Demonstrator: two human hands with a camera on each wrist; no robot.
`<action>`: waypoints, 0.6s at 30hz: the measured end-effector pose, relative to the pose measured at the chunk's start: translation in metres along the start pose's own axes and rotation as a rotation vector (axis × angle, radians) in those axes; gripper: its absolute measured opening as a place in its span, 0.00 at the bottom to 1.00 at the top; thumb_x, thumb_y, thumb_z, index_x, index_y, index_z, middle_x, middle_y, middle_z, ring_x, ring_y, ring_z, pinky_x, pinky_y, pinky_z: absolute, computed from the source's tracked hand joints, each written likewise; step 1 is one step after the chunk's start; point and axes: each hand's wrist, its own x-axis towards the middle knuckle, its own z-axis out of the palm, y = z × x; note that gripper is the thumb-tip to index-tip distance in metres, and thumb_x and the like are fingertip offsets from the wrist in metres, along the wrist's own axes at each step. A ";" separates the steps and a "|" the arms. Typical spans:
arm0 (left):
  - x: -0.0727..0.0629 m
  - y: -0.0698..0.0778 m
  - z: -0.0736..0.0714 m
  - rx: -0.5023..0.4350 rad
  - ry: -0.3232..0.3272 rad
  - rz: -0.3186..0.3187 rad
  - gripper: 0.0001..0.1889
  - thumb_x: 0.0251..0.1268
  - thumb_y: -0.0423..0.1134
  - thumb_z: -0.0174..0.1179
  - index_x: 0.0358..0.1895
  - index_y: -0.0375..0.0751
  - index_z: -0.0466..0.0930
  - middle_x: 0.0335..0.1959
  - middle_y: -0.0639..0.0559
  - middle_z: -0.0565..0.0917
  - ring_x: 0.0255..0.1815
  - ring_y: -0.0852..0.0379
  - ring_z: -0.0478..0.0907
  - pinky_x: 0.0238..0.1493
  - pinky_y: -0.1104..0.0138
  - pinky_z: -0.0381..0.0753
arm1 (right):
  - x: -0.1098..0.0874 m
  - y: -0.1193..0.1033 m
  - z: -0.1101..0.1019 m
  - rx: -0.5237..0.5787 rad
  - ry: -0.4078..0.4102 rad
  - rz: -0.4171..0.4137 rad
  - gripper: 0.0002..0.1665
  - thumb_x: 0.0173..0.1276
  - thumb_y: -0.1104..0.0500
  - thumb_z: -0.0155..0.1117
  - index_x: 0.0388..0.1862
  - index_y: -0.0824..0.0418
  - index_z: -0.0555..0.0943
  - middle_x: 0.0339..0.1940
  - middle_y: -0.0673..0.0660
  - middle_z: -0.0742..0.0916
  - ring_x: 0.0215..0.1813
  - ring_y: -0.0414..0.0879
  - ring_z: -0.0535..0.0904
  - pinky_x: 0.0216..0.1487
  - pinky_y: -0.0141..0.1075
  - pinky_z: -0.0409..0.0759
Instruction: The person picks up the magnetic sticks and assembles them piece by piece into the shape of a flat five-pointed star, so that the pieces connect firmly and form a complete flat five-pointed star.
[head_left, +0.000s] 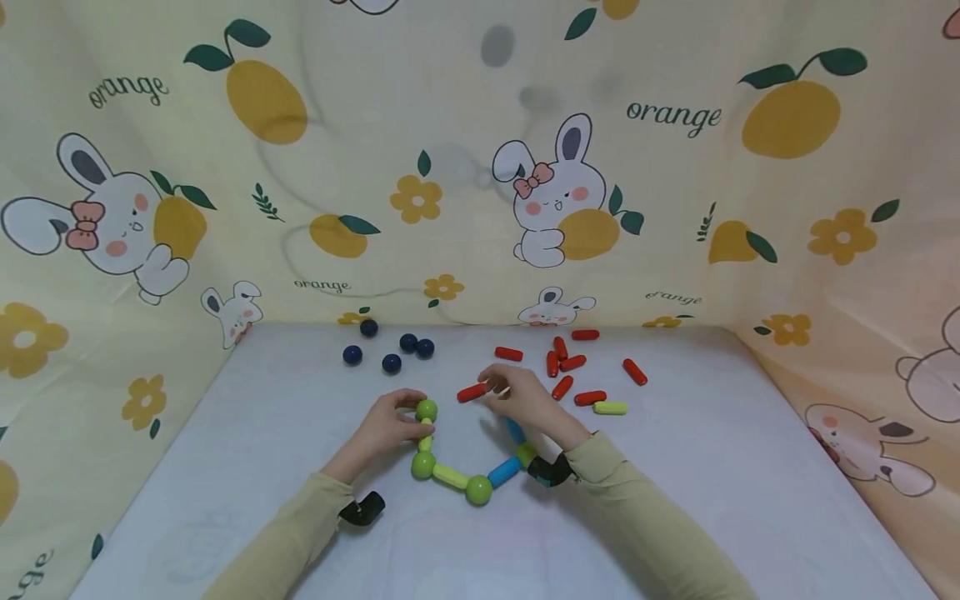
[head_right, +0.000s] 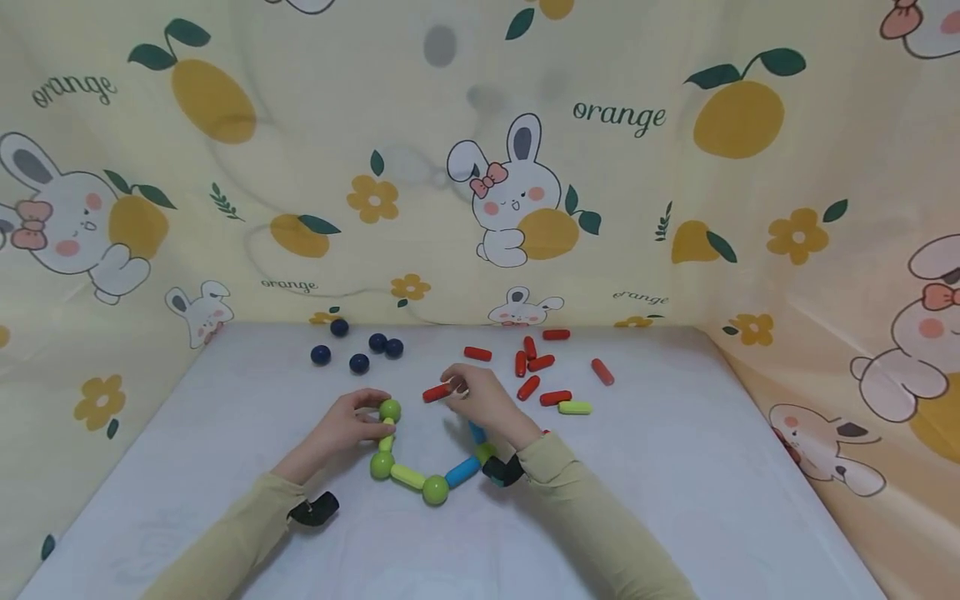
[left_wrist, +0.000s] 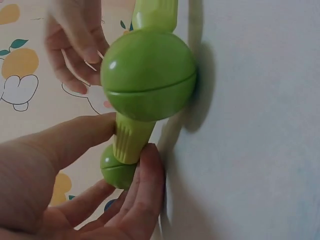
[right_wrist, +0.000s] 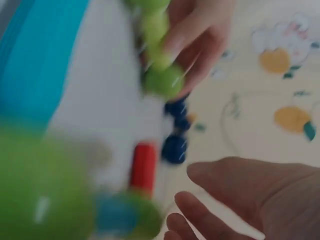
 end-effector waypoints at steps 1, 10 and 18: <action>0.000 0.001 0.001 0.002 0.000 0.000 0.29 0.50 0.35 0.73 0.58 0.39 0.75 0.52 0.44 0.79 0.38 0.54 0.81 0.39 0.64 0.82 | 0.001 0.004 -0.003 -0.033 0.006 0.002 0.19 0.62 0.66 0.67 0.53 0.61 0.79 0.45 0.57 0.83 0.46 0.50 0.77 0.46 0.41 0.79; 0.005 -0.002 0.006 0.027 -0.019 0.019 0.29 0.50 0.36 0.73 0.59 0.43 0.77 0.51 0.45 0.78 0.36 0.58 0.80 0.38 0.66 0.82 | -0.006 0.026 -0.012 -0.107 -0.053 0.032 0.11 0.62 0.65 0.67 0.44 0.60 0.83 0.38 0.51 0.83 0.41 0.47 0.76 0.44 0.39 0.79; 0.009 0.004 0.005 0.040 -0.089 0.045 0.28 0.51 0.35 0.72 0.59 0.41 0.77 0.49 0.49 0.80 0.42 0.56 0.79 0.44 0.64 0.81 | -0.034 0.034 -0.023 -0.097 -0.045 0.110 0.08 0.61 0.63 0.69 0.40 0.58 0.84 0.34 0.48 0.82 0.38 0.47 0.76 0.41 0.37 0.79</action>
